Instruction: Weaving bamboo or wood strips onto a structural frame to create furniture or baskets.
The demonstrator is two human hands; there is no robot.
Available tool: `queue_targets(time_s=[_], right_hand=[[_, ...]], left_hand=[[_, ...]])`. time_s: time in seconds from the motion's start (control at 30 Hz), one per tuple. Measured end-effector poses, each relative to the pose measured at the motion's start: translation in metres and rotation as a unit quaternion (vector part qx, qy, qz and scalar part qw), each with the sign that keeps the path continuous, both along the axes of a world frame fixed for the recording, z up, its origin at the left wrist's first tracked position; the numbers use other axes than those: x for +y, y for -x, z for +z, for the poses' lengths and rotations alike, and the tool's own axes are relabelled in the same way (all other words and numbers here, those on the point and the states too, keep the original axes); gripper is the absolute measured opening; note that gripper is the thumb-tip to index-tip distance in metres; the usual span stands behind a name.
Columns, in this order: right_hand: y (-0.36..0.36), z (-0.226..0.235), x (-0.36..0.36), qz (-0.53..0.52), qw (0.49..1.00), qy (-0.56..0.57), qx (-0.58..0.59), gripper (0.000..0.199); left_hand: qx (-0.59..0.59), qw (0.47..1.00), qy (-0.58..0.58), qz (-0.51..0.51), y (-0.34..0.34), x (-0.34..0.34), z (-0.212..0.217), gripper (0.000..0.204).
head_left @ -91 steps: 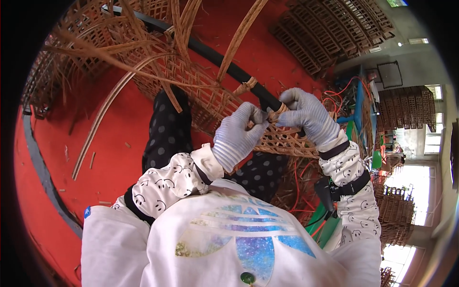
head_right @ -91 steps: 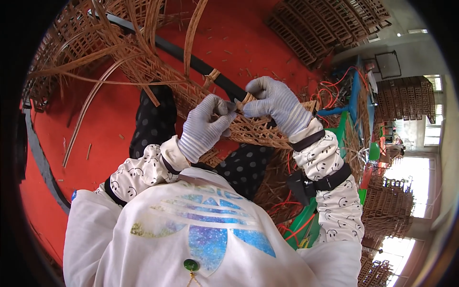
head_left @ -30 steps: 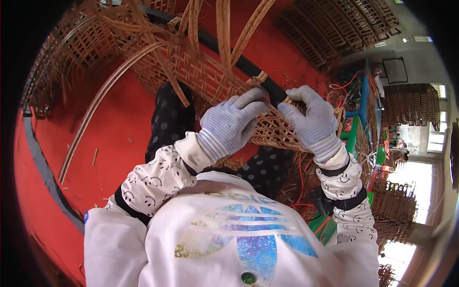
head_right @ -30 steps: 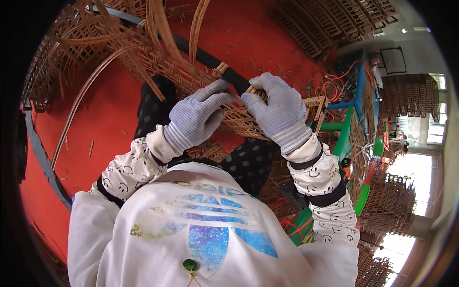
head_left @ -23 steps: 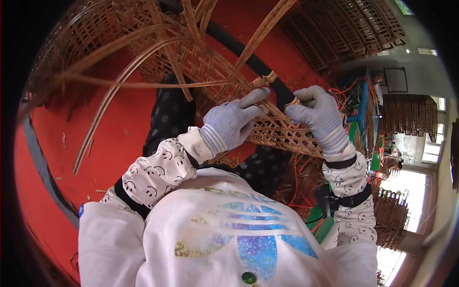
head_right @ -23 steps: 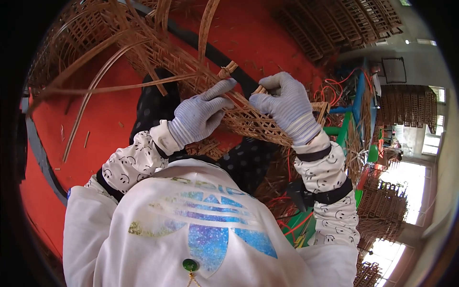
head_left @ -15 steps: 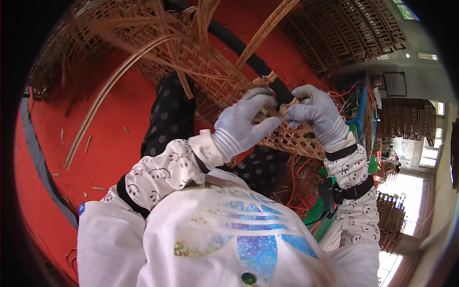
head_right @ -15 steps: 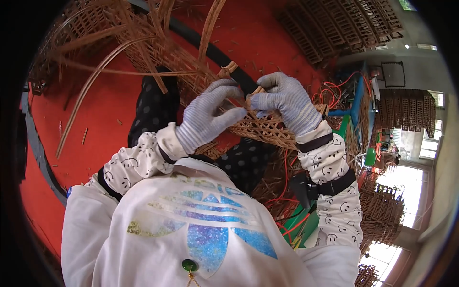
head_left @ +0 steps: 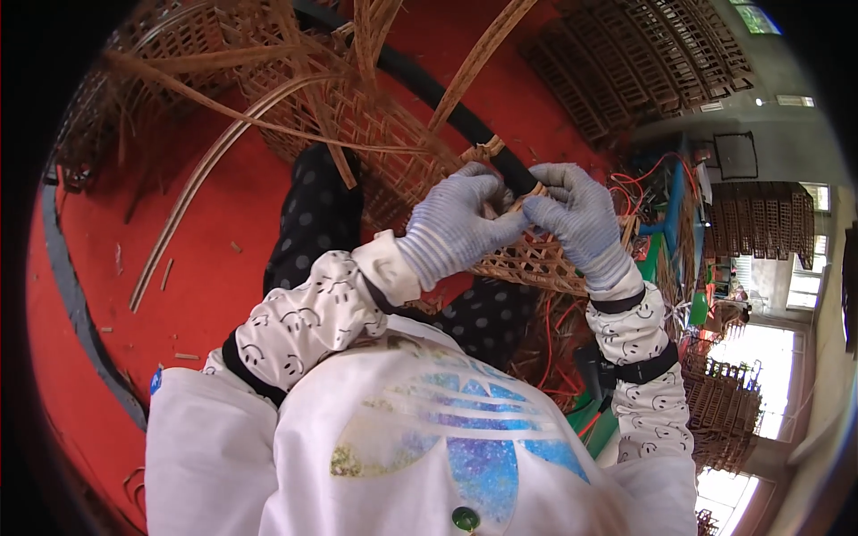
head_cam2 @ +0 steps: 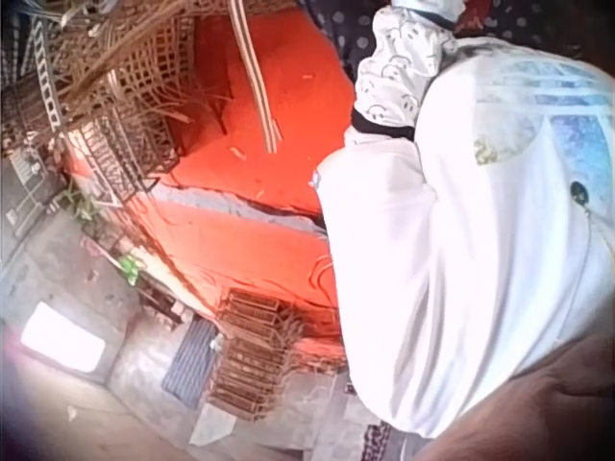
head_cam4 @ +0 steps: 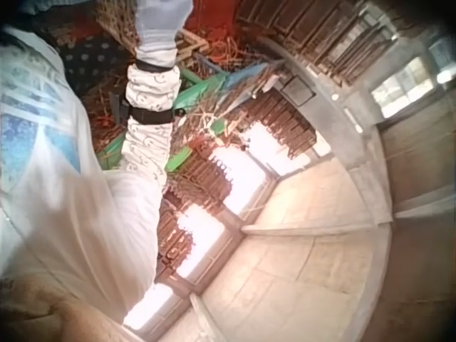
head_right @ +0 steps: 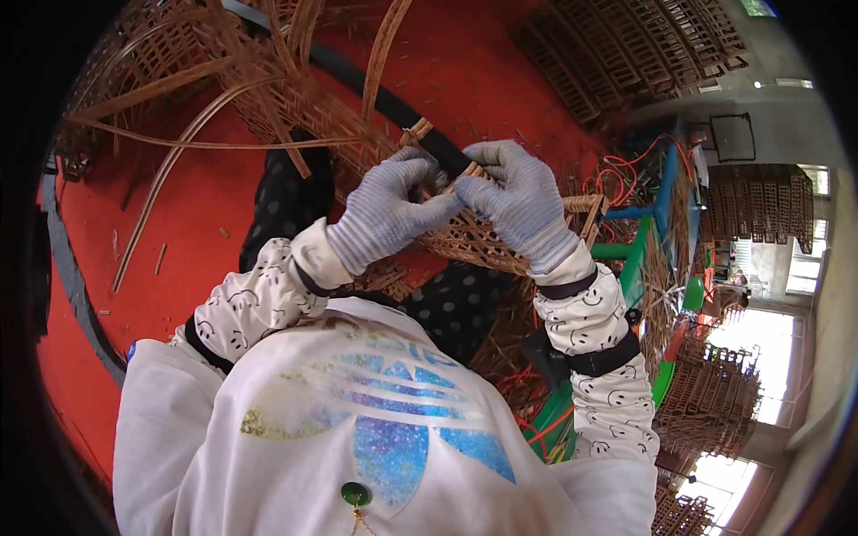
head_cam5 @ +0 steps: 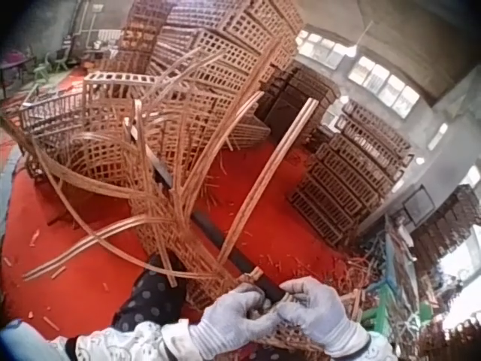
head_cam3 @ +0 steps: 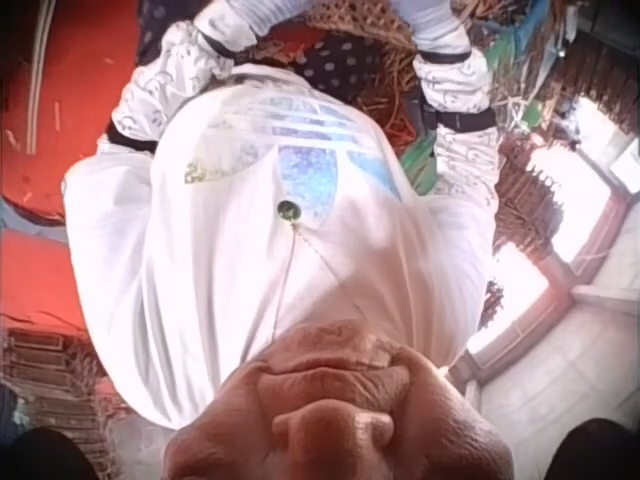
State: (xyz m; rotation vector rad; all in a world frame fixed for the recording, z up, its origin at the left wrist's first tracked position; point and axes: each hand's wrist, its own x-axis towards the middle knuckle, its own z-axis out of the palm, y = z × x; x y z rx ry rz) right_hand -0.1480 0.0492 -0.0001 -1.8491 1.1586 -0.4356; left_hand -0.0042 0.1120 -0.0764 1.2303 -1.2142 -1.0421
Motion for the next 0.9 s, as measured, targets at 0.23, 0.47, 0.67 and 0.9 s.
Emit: queue_targets(time_s=[0.23,0.47,0.67,0.9], right_hand=[[0.000,0.003,-0.002,0.014,1.000,0.009,0.009,0.026],[-0.002,0.002,-0.001,0.015,1.000,-0.005,0.017,0.026],[-0.002,-0.001,0.007,0.014,1.000,0.001,0.011,0.029],[0.003,-0.005,0.003,0.019,0.997,0.072,0.029,0.034]], left_hand=[[-0.001,0.996,0.090,0.011,-0.006,0.002,0.008,0.024],[0.100,0.980,-0.100,-0.142,-0.010,0.004,-0.013,0.025],[0.114,0.978,0.113,-0.131,-0.022,0.001,-0.009,0.027],[0.197,0.954,-0.172,-0.148,-0.033,-0.007,0.001,0.031]])
